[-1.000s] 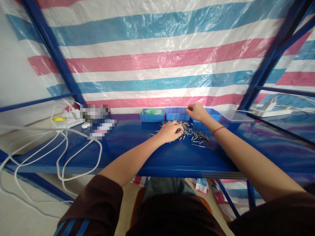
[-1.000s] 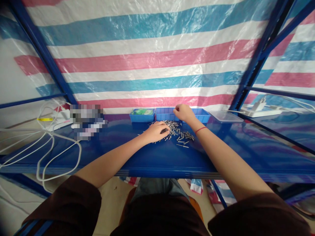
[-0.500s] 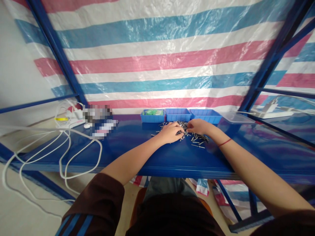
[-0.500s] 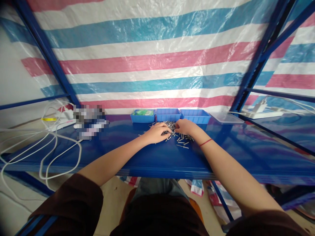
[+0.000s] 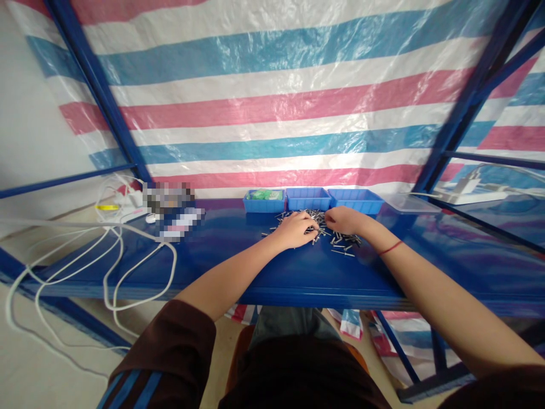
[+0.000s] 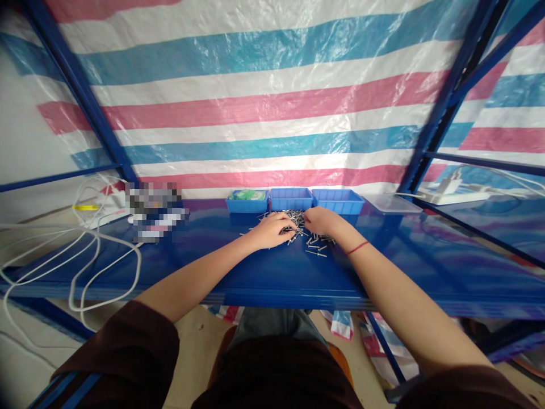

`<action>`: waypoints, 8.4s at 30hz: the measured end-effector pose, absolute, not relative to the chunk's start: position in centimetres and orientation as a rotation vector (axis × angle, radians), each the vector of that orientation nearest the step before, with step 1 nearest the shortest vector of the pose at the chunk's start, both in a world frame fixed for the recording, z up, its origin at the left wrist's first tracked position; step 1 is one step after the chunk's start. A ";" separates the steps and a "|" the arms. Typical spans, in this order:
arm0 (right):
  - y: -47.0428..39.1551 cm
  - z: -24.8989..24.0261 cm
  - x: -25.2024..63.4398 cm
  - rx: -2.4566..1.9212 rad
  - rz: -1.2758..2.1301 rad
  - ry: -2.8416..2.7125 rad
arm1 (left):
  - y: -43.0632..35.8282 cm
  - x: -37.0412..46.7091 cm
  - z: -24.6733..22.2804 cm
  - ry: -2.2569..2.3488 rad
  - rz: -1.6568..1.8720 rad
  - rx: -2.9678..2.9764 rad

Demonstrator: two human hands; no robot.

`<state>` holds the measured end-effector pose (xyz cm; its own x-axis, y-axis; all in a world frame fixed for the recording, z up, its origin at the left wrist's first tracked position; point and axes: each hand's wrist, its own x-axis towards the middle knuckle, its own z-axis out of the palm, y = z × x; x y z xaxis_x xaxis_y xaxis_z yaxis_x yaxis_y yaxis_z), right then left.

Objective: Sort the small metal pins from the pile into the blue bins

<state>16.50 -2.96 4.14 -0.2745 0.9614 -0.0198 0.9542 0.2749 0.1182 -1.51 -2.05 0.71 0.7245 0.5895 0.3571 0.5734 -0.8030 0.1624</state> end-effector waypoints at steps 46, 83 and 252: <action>1.4 5.9 14.9 2.439 0.190 3.157 | 0.4 -2.0 0.0 1.032 1.147 2.597; -2.0 3.9 17.1 1.931 0.041 2.525 | -0.5 -1.7 -0.4 1.004 0.866 2.736; -2.9 3.3 16.5 1.586 -0.322 3.057 | -0.5 -2.1 0.6 0.932 0.764 2.898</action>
<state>16.50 -2.92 3.28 -0.5398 0.8193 0.1930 0.7611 0.5730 -0.3039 -2.07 -0.55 0.61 0.7051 0.5490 0.4489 0.5478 -0.8236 0.1469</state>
